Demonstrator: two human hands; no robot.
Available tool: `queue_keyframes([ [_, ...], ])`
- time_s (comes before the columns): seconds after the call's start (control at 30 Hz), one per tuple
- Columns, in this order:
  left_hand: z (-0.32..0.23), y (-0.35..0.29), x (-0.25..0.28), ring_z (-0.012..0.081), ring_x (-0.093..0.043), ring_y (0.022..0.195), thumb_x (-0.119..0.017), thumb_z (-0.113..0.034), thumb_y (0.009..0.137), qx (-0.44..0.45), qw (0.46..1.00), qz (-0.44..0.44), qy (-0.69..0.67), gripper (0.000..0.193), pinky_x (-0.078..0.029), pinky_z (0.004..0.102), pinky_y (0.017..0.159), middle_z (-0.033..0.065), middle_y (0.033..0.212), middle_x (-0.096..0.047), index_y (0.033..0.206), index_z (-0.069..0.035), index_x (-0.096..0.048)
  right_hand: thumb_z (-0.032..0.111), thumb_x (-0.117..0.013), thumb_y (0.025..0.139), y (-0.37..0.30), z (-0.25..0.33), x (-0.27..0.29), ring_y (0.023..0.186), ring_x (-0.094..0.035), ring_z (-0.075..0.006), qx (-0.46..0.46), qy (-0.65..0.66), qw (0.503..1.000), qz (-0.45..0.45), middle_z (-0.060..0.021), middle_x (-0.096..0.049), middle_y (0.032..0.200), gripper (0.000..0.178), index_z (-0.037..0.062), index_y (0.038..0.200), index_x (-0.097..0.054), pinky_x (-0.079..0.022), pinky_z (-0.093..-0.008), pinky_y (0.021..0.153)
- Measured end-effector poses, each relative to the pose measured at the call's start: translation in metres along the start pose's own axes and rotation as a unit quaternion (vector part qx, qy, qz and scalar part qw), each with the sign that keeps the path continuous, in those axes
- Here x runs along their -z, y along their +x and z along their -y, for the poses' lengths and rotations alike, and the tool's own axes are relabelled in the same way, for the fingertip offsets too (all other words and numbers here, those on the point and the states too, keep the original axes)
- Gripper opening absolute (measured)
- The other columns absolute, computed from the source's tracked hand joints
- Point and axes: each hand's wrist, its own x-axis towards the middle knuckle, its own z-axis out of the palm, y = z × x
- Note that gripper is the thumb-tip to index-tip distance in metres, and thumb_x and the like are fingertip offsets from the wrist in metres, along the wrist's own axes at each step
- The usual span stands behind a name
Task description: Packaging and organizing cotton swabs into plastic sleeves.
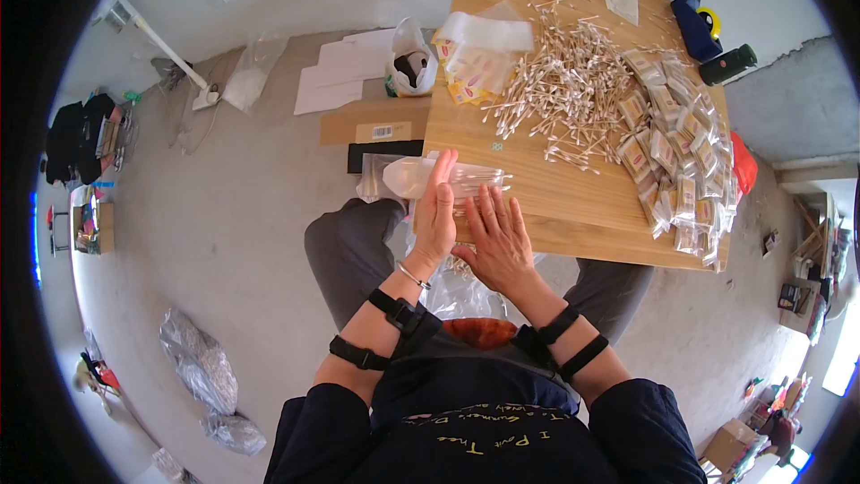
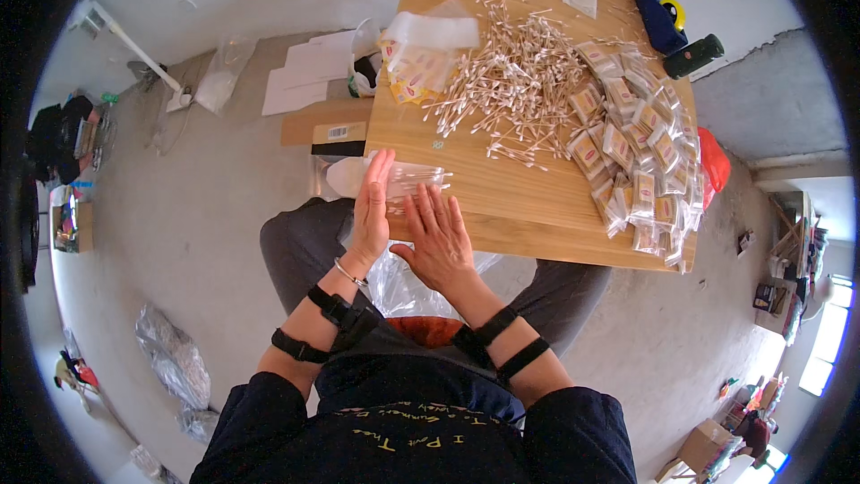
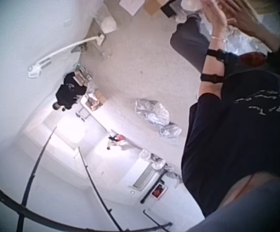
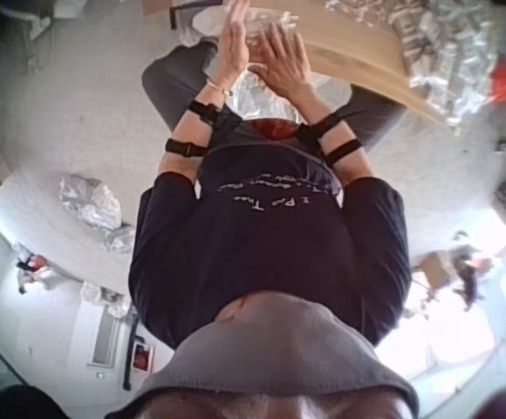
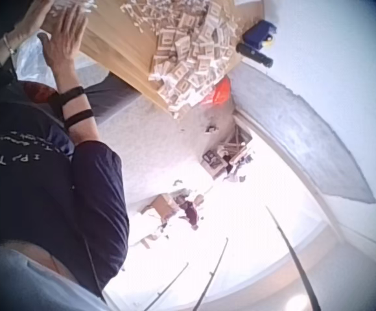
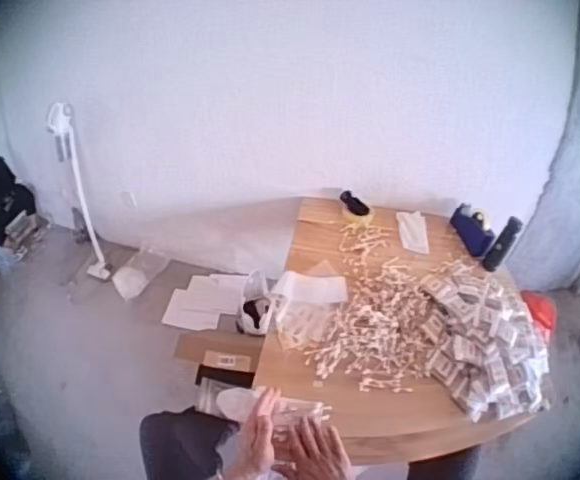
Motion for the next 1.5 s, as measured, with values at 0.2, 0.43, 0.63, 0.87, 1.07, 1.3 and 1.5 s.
queue_keyframes([
  [0.2,-0.004,0.015,-0.004,0.0286,-0.028,0.143,-0.026,-0.048,0.104,-0.001,1.000,0.008,0.010,0.068,-0.020,0.0368,0.116,0.0224,0.152,-0.031,0.149,0.003,-0.023,0.058,-0.047,0.090,0.023,-0.003,-0.004,0.148,-0.014,-0.0297,0.002,-0.029,0.998,-0.054,-0.0153,-0.020,0.158,0.080,0.0080,0.150,-0.028,-0.007,-0.0473,0.119],
  [0.43,-0.012,0.004,-0.002,0.0294,-0.032,0.141,-0.029,-0.050,0.103,0.009,0.999,-0.039,0.012,0.069,-0.023,0.0372,0.115,0.0222,0.149,-0.036,0.147,0.004,-0.027,0.053,-0.049,0.091,0.011,-0.011,0.002,0.148,-0.012,-0.0293,-0.002,-0.015,0.998,-0.054,-0.0128,-0.020,0.158,0.077,0.0084,0.150,-0.027,-0.006,-0.0488,0.119],
  [0.63,-0.009,-0.003,-0.007,0.0309,-0.035,0.139,-0.028,-0.050,0.103,-0.015,0.999,-0.034,0.039,0.069,-0.026,0.0375,0.114,0.0232,0.147,-0.038,0.146,0.005,-0.030,0.055,-0.050,0.090,-0.005,-0.008,0.002,0.148,-0.012,-0.0278,0.033,0.005,0.999,-0.009,-0.0082,-0.020,0.159,0.078,0.0085,0.149,-0.029,-0.005,-0.0478,0.119],
  [0.87,-0.010,0.002,-0.006,0.0310,-0.035,0.139,-0.028,-0.050,0.103,0.001,0.998,-0.024,0.051,0.069,-0.025,0.0376,0.114,0.0230,0.148,-0.038,0.146,0.005,-0.029,0.053,-0.051,0.090,0.010,-0.011,0.005,0.148,-0.013,-0.0286,0.014,0.014,1.000,-0.022,-0.0093,-0.022,0.158,0.076,0.0077,0.148,-0.032,-0.006,-0.0480,0.119],
  [1.07,0.004,0.006,-0.003,0.0294,-0.034,0.139,-0.028,-0.049,0.103,-0.025,0.998,-0.042,0.037,0.068,-0.023,0.0370,0.114,0.0221,0.148,-0.037,0.146,0.004,-0.029,0.028,-0.055,0.091,0.033,-0.024,0.016,0.147,-0.016,-0.0298,0.017,0.053,0.995,-0.089,-0.0114,-0.027,0.156,0.063,0.0060,0.146,-0.033,-0.009,-0.0493,0.119],
  [1.3,-0.003,0.008,-0.009,0.0297,-0.035,0.138,-0.028,-0.050,0.103,-0.030,0.996,-0.023,0.084,0.068,-0.025,0.0372,0.114,0.0214,0.146,-0.040,0.145,0.005,-0.031,0.008,-0.056,0.087,0.046,-0.035,0.006,0.137,-0.032,-0.0346,0.022,0.147,0.983,-0.111,-0.0149,-0.043,0.140,0.058,0.0026,0.142,-0.037,-0.019,-0.0521,0.116],
  [1.5,-0.007,0.007,-0.009,0.0301,-0.035,0.138,-0.027,-0.050,0.103,-0.025,0.997,-0.022,0.072,0.069,-0.025,0.0367,0.114,0.0218,0.146,-0.040,0.145,0.005,-0.031,-0.005,-0.049,0.085,0.036,-0.035,0.001,0.128,-0.041,-0.0349,-0.065,0.332,0.921,-0.192,-0.0186,-0.046,0.133,0.056,0.0007,0.140,-0.038,-0.031,-0.0407,0.112],
])
